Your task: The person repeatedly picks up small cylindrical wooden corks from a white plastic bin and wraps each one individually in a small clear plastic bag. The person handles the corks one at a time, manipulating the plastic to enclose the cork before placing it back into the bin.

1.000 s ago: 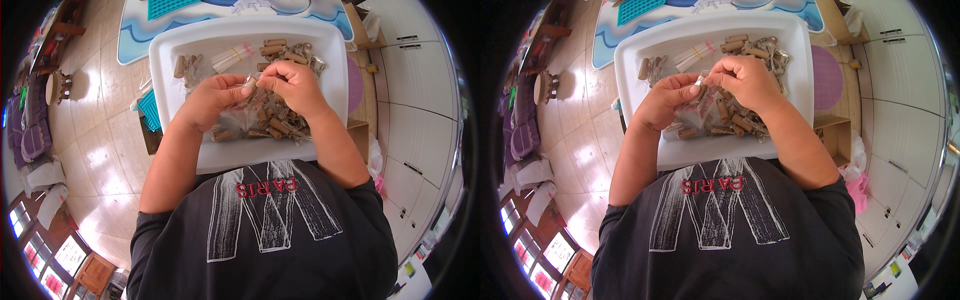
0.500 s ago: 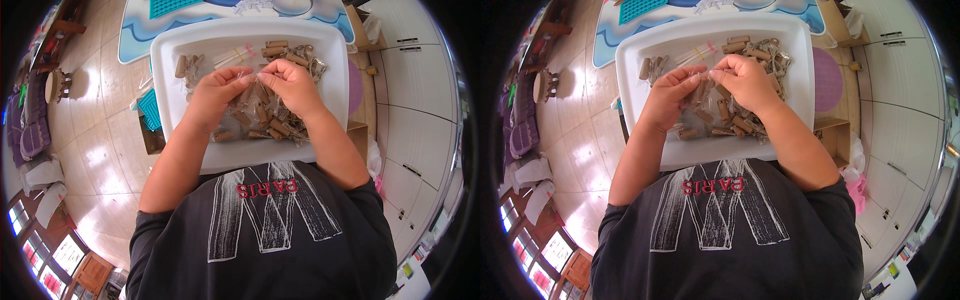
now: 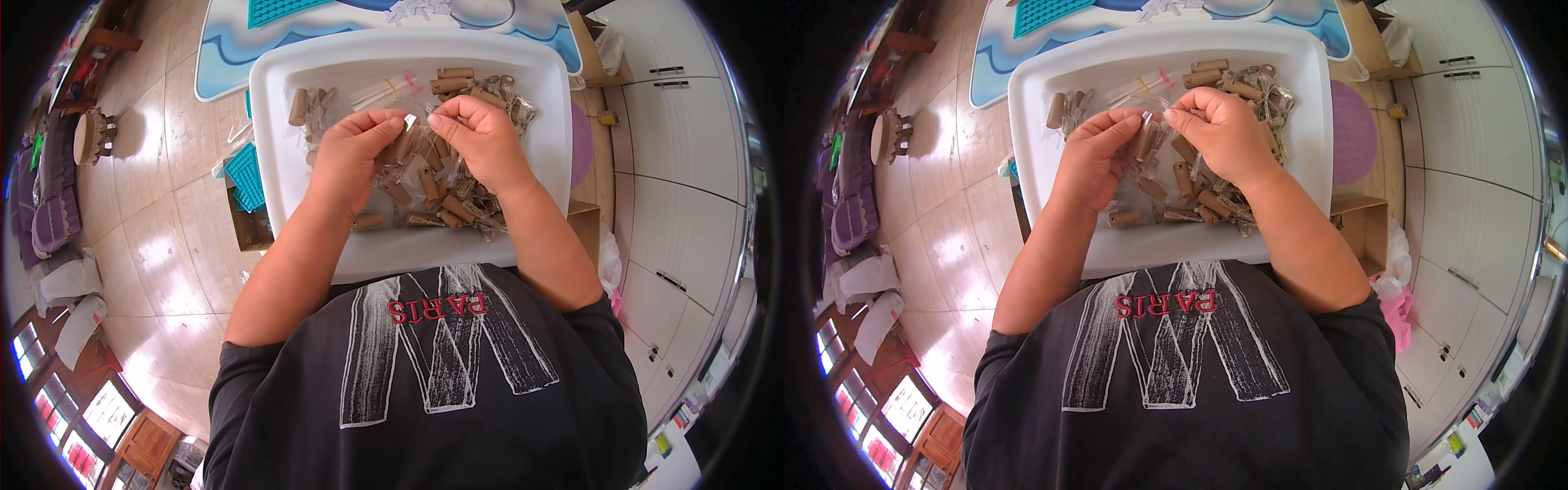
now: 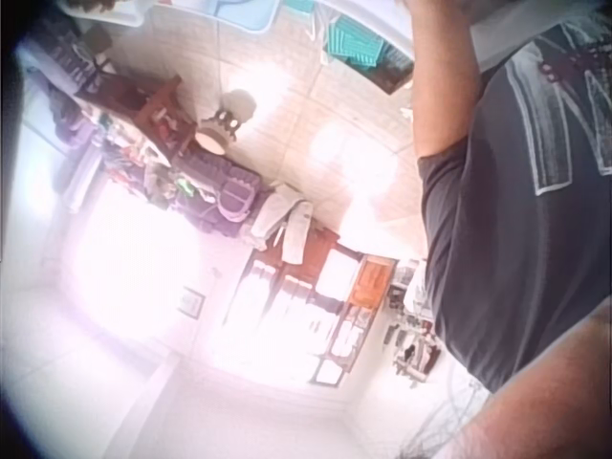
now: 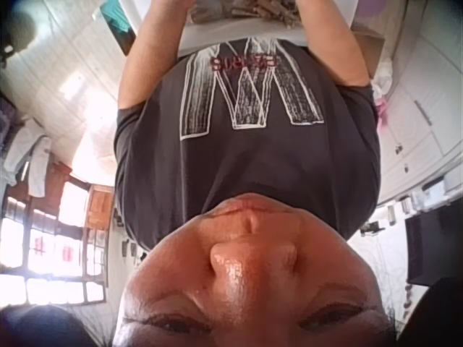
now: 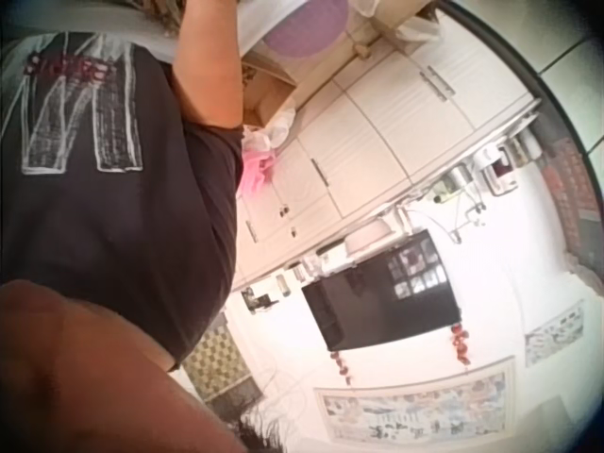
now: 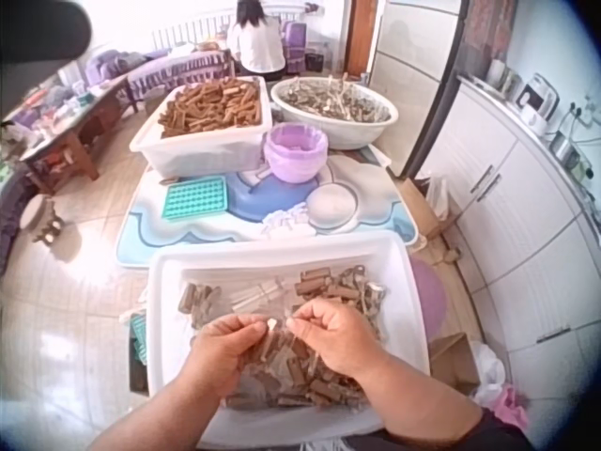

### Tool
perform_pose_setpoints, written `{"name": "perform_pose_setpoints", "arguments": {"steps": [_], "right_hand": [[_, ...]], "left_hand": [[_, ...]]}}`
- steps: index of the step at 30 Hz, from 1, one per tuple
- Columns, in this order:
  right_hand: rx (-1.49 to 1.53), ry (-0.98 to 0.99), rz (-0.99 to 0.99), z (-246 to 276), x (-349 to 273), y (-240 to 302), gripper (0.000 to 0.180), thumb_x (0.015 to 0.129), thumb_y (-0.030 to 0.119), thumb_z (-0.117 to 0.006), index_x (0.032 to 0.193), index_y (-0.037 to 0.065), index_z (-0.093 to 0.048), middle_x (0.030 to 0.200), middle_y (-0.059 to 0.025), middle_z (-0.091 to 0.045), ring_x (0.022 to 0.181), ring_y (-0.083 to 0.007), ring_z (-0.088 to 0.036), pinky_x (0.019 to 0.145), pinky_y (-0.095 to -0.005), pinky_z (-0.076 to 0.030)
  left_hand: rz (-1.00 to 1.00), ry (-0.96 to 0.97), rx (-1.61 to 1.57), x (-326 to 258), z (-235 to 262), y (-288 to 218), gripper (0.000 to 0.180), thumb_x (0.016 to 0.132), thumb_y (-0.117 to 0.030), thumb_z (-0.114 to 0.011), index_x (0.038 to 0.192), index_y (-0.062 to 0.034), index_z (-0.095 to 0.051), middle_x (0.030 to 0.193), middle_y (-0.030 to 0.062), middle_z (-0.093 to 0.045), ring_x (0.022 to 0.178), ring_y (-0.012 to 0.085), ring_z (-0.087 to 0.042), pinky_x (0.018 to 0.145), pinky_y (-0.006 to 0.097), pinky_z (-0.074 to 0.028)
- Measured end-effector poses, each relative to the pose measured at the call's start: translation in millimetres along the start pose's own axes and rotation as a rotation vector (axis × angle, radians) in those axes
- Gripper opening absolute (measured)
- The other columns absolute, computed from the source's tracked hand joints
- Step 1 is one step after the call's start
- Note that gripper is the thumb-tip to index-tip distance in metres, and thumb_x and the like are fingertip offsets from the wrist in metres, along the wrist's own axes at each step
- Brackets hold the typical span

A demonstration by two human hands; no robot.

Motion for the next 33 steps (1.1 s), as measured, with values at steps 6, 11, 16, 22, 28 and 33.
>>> {"name": "perform_pose_setpoints", "arguments": {"steps": [6, 11, 16, 22, 28, 33], "right_hand": [[-0.053, 0.043, -0.033, 0, 0, -5, 0.011, 0.084, 0.012, -0.061, 0.087, 0.001, -0.060, 0.072, 0.0035, -0.056, 0.066, -0.0024, -0.048, 0.058, -0.0177, -0.039], [-0.286, -0.242, 0.268, 10, -8, 28, 0.013, 0.079, 0.010, -0.065, 0.089, 0.004, -0.062, 0.071, -0.0024, -0.061, 0.060, -0.0071, -0.052, 0.054, -0.0220, -0.042], [-0.536, -0.185, 0.535, -10, -17, 52, 0.019, 0.073, 0.009, -0.069, 0.091, 0.006, -0.065, 0.073, -0.0061, -0.062, 0.062, -0.0195, -0.059, 0.055, -0.0271, -0.047], [-0.624, -0.199, 0.582, -11, -18, 53, 0.009, 0.076, 0.011, -0.065, 0.083, 0.005, -0.064, 0.072, -0.0061, -0.061, 0.059, -0.0198, -0.057, 0.055, -0.0282, -0.046], [-0.111, -0.376, 0.230, 26, -4, 25, 0.012, 0.086, 0.014, -0.057, 0.083, 0.003, -0.059, 0.072, -0.0045, -0.060, 0.054, -0.0122, -0.050, 0.051, -0.0256, -0.042], [0.552, -0.333, 0.039, 55, 8, 4, 0.014, 0.087, 0.016, -0.056, 0.087, 0.002, -0.055, 0.074, -0.0036, -0.057, 0.049, -0.0062, -0.038, 0.046, -0.0197, -0.032]], "left_hand": [[-0.092, 0.029, 0.122, -2, -7, -10, 0.015, 0.086, -0.011, -0.057, 0.098, -0.0012, -0.061, 0.092, 0.0058, -0.065, 0.080, 0.0101, -0.059, 0.070, 0.023, -0.048], [-0.132, -0.013, 0.141, -4, -5, -10, 0.015, 0.086, -0.010, -0.057, 0.098, -0.0019, -0.062, 0.090, 0.0031, -0.064, 0.076, 0.0080, -0.058, 0.066, 0.020, -0.045], [-0.134, 0.039, 0.205, -8, -16, -7, 0.019, 0.087, -0.009, -0.056, 0.103, -0.0022, -0.062, 0.086, -0.0003, -0.063, 0.072, 0.0047, -0.054, 0.063, 0.019, -0.043], [-0.183, 0.094, 0.309, -8, -22, -1, 0.020, 0.087, -0.006, -0.056, 0.104, -0.0006, -0.062, 0.089, 0.0006, -0.063, 0.077, 0.0043, -0.054, 0.066, 0.019, -0.043], [-0.291, 0.114, 0.414, -13, -30, -4, 0.019, 0.088, -0.007, -0.054, 0.104, 0.0011, -0.062, 0.088, 0.0022, -0.064, 0.077, 0.0064, -0.056, 0.070, 0.020, -0.045], [-0.181, -0.020, 0.270, -12, -13, -16, 0.018, 0.089, -0.009, -0.054, 0.101, -0.0002, -0.062, 0.089, 0.0030, -0.064, 0.079, 0.0079, -0.058, 0.071, 0.022, -0.047]]}}
Point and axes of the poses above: each hand's wrist, its own x-axis towards the middle knuckle, its own z-axis out of the back of the hand, y = z × x, the point moved 8 cm from there along x, towards the middle knuckle
